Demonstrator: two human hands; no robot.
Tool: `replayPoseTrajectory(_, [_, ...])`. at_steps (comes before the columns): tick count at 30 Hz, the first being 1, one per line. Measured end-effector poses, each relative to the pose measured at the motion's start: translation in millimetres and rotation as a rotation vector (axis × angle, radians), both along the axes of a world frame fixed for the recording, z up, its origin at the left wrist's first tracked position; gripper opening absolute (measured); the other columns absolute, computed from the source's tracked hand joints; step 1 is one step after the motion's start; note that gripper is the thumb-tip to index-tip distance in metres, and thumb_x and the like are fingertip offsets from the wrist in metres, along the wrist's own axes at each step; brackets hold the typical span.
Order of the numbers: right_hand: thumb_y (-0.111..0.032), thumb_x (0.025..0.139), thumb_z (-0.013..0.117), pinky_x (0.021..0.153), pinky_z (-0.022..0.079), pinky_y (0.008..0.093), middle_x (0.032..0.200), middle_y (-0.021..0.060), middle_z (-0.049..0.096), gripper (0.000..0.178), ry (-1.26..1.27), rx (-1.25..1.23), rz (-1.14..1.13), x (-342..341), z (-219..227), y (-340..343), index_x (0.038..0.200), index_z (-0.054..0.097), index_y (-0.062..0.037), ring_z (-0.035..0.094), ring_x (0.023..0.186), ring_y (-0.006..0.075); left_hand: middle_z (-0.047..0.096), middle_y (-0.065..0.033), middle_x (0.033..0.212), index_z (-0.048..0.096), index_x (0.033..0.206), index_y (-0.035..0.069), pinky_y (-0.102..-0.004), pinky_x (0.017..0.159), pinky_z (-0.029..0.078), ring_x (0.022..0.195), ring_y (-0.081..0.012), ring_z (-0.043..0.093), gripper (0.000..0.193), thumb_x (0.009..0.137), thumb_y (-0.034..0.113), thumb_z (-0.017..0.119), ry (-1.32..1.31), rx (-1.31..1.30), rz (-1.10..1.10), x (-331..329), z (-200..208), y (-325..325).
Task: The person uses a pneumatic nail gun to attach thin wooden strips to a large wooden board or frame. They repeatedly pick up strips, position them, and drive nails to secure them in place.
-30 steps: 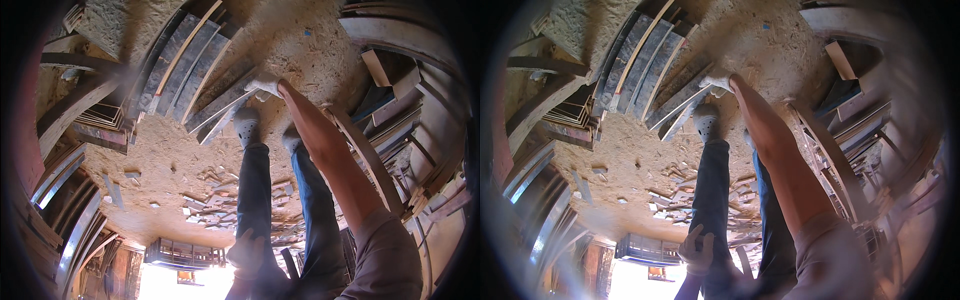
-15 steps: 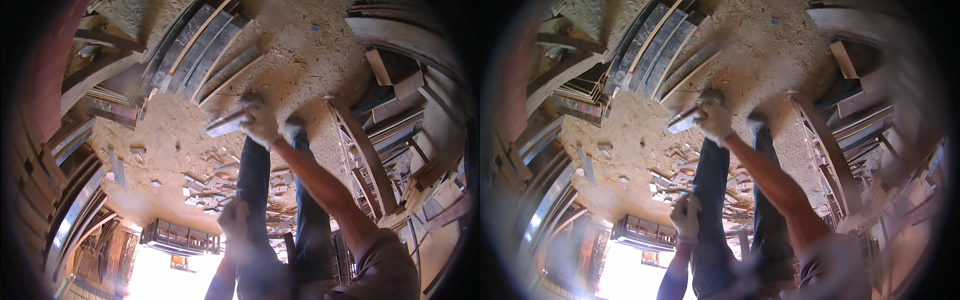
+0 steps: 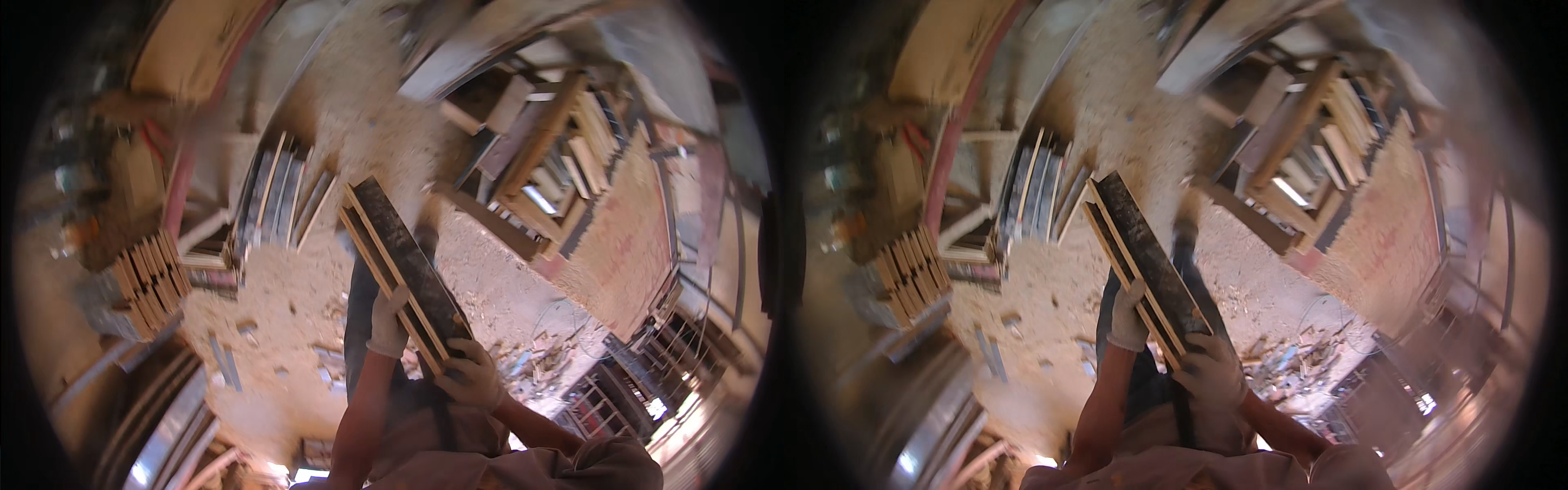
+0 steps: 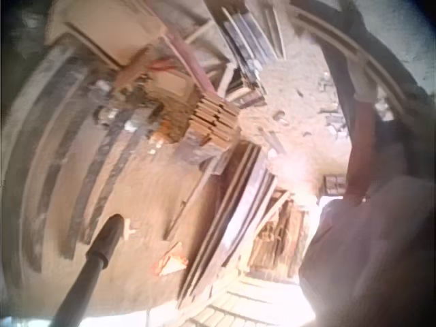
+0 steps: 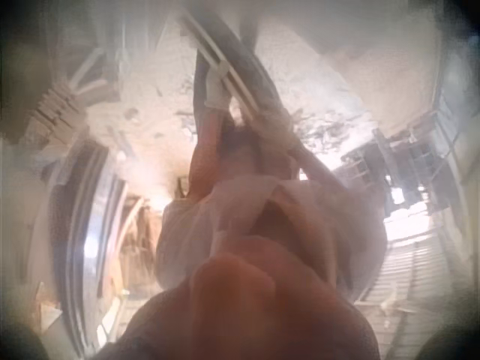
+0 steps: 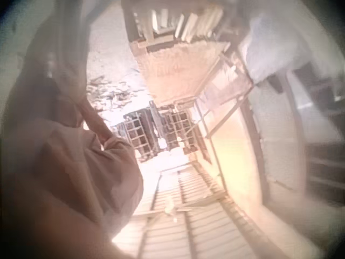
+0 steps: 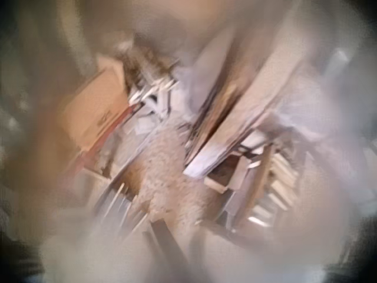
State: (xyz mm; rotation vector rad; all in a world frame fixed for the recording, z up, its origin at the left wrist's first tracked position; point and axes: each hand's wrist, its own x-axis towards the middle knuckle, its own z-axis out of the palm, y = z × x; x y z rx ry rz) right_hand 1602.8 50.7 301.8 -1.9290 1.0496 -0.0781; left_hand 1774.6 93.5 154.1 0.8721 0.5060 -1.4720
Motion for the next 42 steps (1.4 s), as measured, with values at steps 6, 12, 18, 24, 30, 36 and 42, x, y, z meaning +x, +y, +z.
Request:
replayPoseTrajectory(6, [-0.022,0.081,0.08,0.087,0.054,0.0387,0.117,0.0209,0.063,0.062,0.036,-0.246,-0.434,-43,94,-43,0.132,0.051,-0.0011,0.064,0.105,0.031,0.067,-0.0053,0.114,0.05,0.137,0.003,-0.0331,0.086,0.059,0.101,-0.0191,0.068,0.064,0.089,0.037,0.077,-0.471,-0.34,-0.362,-33,124,-83])
replayPoseTrajectory(12, [-0.021,0.096,0.069,0.07,0.051,0.031,0.082,0.0073,0.065,0.026,-0.262,0.156,-0.976,-151,99,-24,0.109,0.068,0.0011,0.057,0.078,0.0121,0.068,-0.0035,0.104,0.06,0.123,0.007,-0.031,0.078,0.057,0.092,-0.0163,0.067,0.038,0.095,0.03,0.071,-0.457,-0.375,-0.485,-123,211,-135])
replayPoseTrajectory(18, [-0.021,0.095,0.069,0.069,0.052,0.0307,0.083,0.0078,0.07,0.025,-0.197,0.029,-1.38,-309,106,36,0.105,0.07,0.0027,0.062,0.076,0.0121,0.066,-0.004,0.084,0.064,0.103,0.011,-0.0359,0.063,0.054,0.071,-0.0214,0.063,0.016,0.097,0.026,0.063,-0.349,-0.262,-0.265,-218,156,-189])
replayPoseTrajectory(24, [-0.019,0.089,0.075,0.07,0.054,0.0304,0.085,0.0094,0.072,0.03,-0.307,0.012,-1.767,-428,112,124,0.106,0.068,0.0036,0.064,0.076,0.0129,0.07,-0.0161,0.11,0.062,0.116,-0.002,-0.0491,0.088,0.058,0.101,-0.0311,0.068,0.039,0.099,0.033,0.063,0.087,-0.269,-0.265,-305,83,-293])
replayPoseTrajectory(30, [-0.017,0.084,0.08,0.07,0.055,0.0312,0.082,0.0092,0.072,0.03,-0.169,-0.167,-2.009,-482,136,152,0.106,0.067,-0.0006,0.066,0.076,0.0119,0.07,-0.0077,0.092,0.067,0.097,0.006,-0.0428,0.077,0.054,0.087,-0.0265,0.068,0.033,0.1,0.039,0.062,0.039,-0.297,-0.807,-506,144,-323])
replayPoseTrajectory(36, [-0.021,0.087,0.076,0.067,0.056,0.0356,0.084,0.0191,0.07,0.027,-0.043,-0.209,-1.989,-582,143,146,0.108,0.069,-0.0037,0.071,0.073,0.0237,0.071,-0.005,0.098,0.067,0.11,0.006,-0.0419,0.086,0.054,0.092,-0.0189,0.068,0.033,0.102,0.036,0.056,-0.157,-0.543,-1.901,-712,184,-100])
replayPoseTrajectory(42, [-0.024,0.095,0.069,0.088,0.053,0.0337,0.108,0.0186,0.07,0.045,-0.689,-0.303,-1.932,-716,160,178,0.131,0.06,0.0017,0.068,0.098,0.0198,0.072,-0.0105,0.1,0.066,0.111,0.003,-0.0383,0.087,0.059,0.093,-0.0218,0.071,0.023,0.103,0.02,0.053,0.172,-0.071,-1.919,-878,160,-94])
